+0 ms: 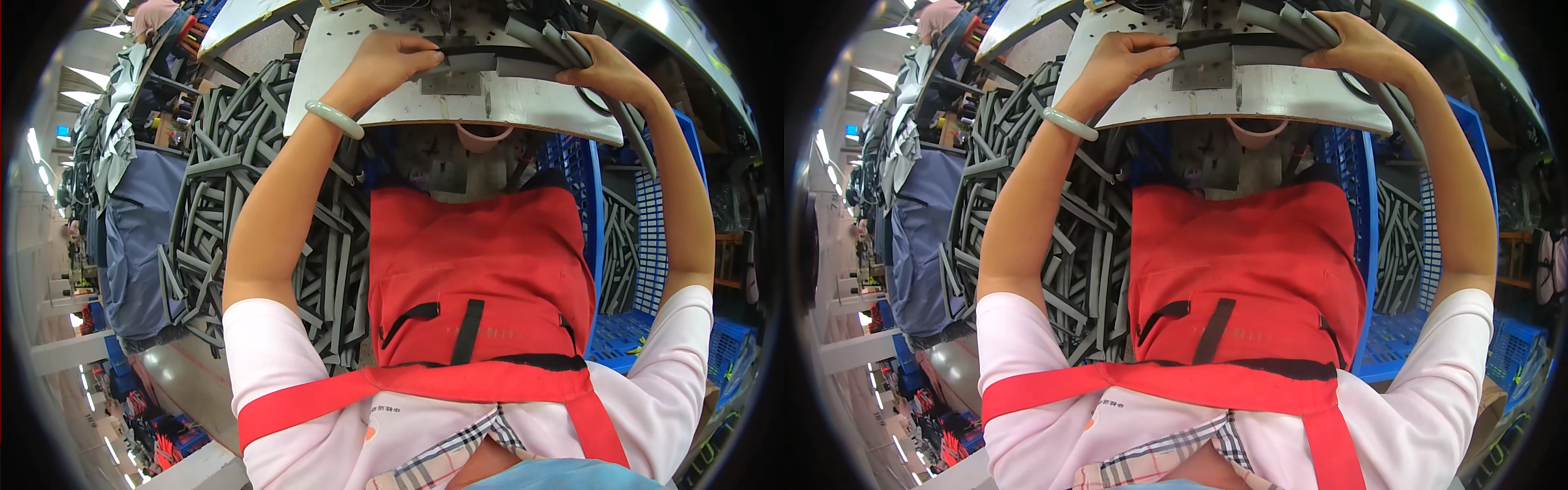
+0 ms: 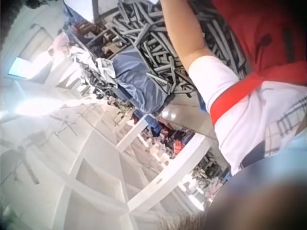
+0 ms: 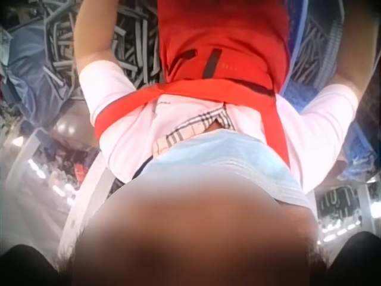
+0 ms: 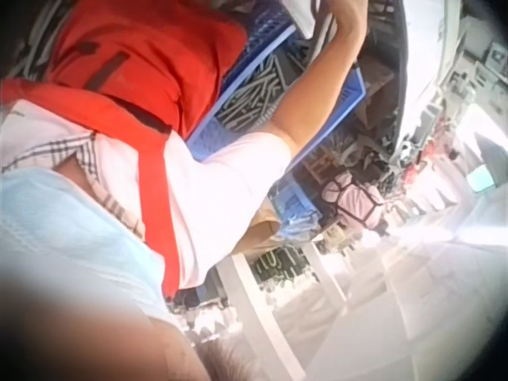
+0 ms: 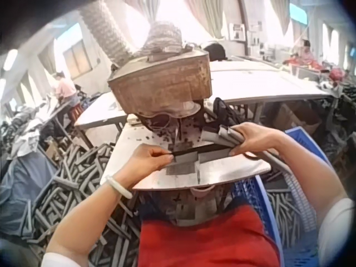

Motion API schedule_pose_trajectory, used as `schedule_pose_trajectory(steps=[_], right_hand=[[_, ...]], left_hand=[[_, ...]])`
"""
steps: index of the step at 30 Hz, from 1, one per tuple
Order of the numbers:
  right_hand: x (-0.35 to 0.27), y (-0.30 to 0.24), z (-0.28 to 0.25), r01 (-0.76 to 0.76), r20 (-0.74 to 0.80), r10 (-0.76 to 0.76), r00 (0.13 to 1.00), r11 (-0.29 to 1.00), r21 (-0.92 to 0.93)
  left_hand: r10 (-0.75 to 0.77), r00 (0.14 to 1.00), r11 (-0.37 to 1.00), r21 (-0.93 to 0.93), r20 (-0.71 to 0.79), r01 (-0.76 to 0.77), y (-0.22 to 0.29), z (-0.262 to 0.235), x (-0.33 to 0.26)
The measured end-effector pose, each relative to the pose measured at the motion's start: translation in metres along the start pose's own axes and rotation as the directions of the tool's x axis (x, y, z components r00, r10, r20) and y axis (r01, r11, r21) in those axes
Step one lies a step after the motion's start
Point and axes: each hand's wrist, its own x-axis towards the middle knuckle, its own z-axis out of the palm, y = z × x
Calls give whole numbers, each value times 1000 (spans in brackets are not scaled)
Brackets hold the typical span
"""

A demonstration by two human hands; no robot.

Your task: The recorder is assembling or processing grey tubular components at a factory workstation using a small jig or press.

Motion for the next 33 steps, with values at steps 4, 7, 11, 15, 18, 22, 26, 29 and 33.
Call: schedule_pose_trajectory(steps=[4, 7, 11, 15, 18, 22, 26, 29, 33], right_hand=[[3, -3, 0, -24, -21, 25, 999, 999, 31], [14, 10, 0, -49, 55, 44, 998, 994, 95], [16, 17, 5, 0, -65, 5, 998, 997, 72], [21, 19, 1, -13, -22, 14, 1000, 998, 62], [31, 26, 1, 13, -60, -6, 998, 993, 115], [42, 27, -1, 4, -2, -4, 1000, 994, 113], [34, 21, 4, 37, -97, -26, 995, 993, 109], [12, 37, -20, 46, -96, -23, 995, 967, 251], [-50, 42, -23, -72, -61, 96, 994, 947, 314]], left_hand=[[7, 1000, 999, -37, -26, -7, -4, -1, 12], [16, 1000, 1000, -3, -17, -16, -7, -3, 18], [39, 999, 999, -5, -35, -39, -11, -5, 20], [78, 996, 997, 20, -49, -77, -12, -6, 26], [105, 994, 994, 40, -39, -103, -15, -8, 35], [144, 988, 990, 16, -62, -143, -16, -8, 47], [170, 984, 985, 21, -50, -169, -17, -17, 36], [117, 955, 984, -102, -271, -149, -31, -55, 25], [-30, 977, 998, -66, -210, 16, -51, -51, 16]])
